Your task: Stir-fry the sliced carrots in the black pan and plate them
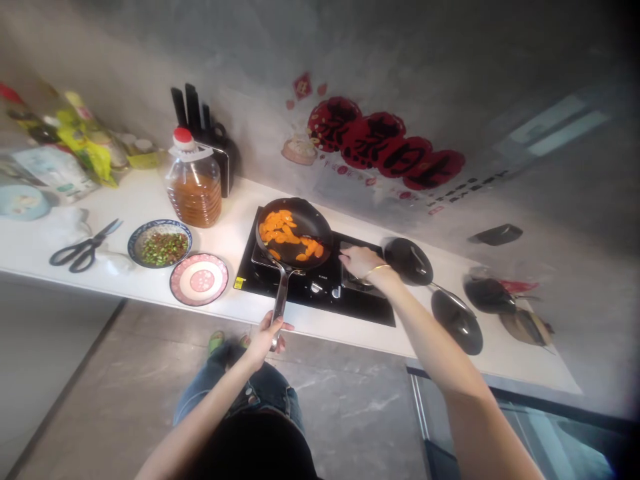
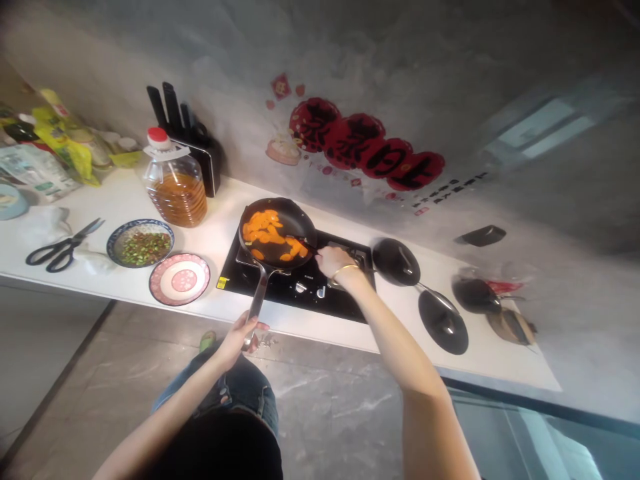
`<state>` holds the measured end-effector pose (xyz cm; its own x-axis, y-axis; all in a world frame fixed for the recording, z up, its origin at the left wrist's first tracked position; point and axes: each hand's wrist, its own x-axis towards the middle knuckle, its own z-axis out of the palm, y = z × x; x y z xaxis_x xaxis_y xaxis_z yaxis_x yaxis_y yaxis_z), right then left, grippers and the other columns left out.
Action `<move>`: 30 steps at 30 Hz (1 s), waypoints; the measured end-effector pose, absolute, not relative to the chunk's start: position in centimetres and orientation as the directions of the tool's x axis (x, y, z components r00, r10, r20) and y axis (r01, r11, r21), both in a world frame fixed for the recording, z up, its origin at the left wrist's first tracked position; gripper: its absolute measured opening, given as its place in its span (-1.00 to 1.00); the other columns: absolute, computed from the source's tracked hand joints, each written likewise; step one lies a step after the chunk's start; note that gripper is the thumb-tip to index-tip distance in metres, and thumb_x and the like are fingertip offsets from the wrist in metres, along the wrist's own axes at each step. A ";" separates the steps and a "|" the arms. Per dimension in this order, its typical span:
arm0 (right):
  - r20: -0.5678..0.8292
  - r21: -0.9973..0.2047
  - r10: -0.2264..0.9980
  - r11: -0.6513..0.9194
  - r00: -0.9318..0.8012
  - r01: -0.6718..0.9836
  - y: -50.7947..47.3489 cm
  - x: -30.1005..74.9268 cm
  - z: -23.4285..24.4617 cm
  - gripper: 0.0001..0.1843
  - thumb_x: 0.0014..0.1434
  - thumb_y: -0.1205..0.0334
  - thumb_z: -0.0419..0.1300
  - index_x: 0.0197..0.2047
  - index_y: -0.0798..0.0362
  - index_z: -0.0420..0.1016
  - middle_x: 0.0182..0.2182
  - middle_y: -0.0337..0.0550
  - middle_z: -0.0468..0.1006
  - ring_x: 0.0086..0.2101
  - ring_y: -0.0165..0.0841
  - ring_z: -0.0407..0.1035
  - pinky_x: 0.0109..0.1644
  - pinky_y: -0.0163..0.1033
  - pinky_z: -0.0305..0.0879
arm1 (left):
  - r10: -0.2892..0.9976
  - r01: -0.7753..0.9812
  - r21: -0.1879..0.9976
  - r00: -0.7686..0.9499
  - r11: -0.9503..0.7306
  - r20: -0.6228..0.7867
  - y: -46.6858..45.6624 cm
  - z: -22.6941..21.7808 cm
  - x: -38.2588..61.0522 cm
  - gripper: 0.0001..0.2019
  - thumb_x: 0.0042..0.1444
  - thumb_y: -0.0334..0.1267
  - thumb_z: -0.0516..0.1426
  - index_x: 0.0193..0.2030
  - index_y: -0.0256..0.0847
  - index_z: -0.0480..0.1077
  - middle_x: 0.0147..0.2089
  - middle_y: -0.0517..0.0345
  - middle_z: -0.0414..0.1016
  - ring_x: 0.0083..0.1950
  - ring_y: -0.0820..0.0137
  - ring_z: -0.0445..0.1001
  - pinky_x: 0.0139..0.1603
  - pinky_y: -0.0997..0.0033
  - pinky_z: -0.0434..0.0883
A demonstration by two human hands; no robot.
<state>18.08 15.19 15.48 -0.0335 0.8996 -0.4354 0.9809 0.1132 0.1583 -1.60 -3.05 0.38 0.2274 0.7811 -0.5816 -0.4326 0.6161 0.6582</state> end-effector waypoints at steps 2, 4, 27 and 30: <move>-0.491 0.136 0.865 0.189 -0.099 0.972 14.6 19.7 18.0 -0.61 0.30 0.17 0.02 0.09 -0.02 0.54 0.03 -0.06 0.56 -0.01 -0.17 0.46 0.07 -0.16 0.34 | 0.781 -0.437 0.656 0.229 0.616 -0.581 -3.1 0.5 -1.6 -0.56 0.01 0.09 0.20 -0.16 -0.19 0.20 -0.20 0.03 0.58 -0.67 0.59 0.32 -0.69 0.57 0.13; -0.520 0.124 0.834 0.285 -0.182 0.950 13.9 20.1 19.3 -0.62 0.26 0.15 0.08 0.10 -0.13 0.53 0.01 -0.17 0.57 -0.03 -0.18 0.47 0.07 -0.16 0.34 | 0.778 -0.436 0.652 0.233 0.620 -0.584 -3.1 0.5 -1.6 -0.56 0.02 0.08 0.19 -0.14 -0.19 0.20 -0.23 0.05 0.58 -0.68 0.58 0.31 -0.68 0.56 0.14; -0.499 0.126 0.853 0.245 -0.152 0.961 12.8 20.4 20.1 -0.61 0.28 0.14 0.06 0.12 -0.11 0.51 0.01 -0.20 0.57 -0.02 -0.21 0.48 0.11 -0.18 0.35 | 0.761 -0.420 0.643 0.233 0.641 -0.606 -2.9 0.4 -1.6 -0.58 0.01 0.05 0.20 -0.17 -0.18 0.20 -0.22 0.06 0.58 -0.67 0.59 0.32 -0.68 0.57 0.16; -0.378 0.103 0.918 0.169 -0.118 0.980 13.6 18.1 16.2 -0.55 0.35 0.13 -0.06 0.23 -0.05 0.41 0.05 -0.12 0.55 0.04 -0.20 0.44 0.15 -0.14 0.31 | 0.758 -0.413 0.643 0.240 0.645 -0.606 -2.9 0.6 -1.7 -0.57 0.00 0.07 0.20 -0.17 -0.18 0.19 -0.23 0.07 0.58 -0.67 0.59 0.32 -0.69 0.57 0.15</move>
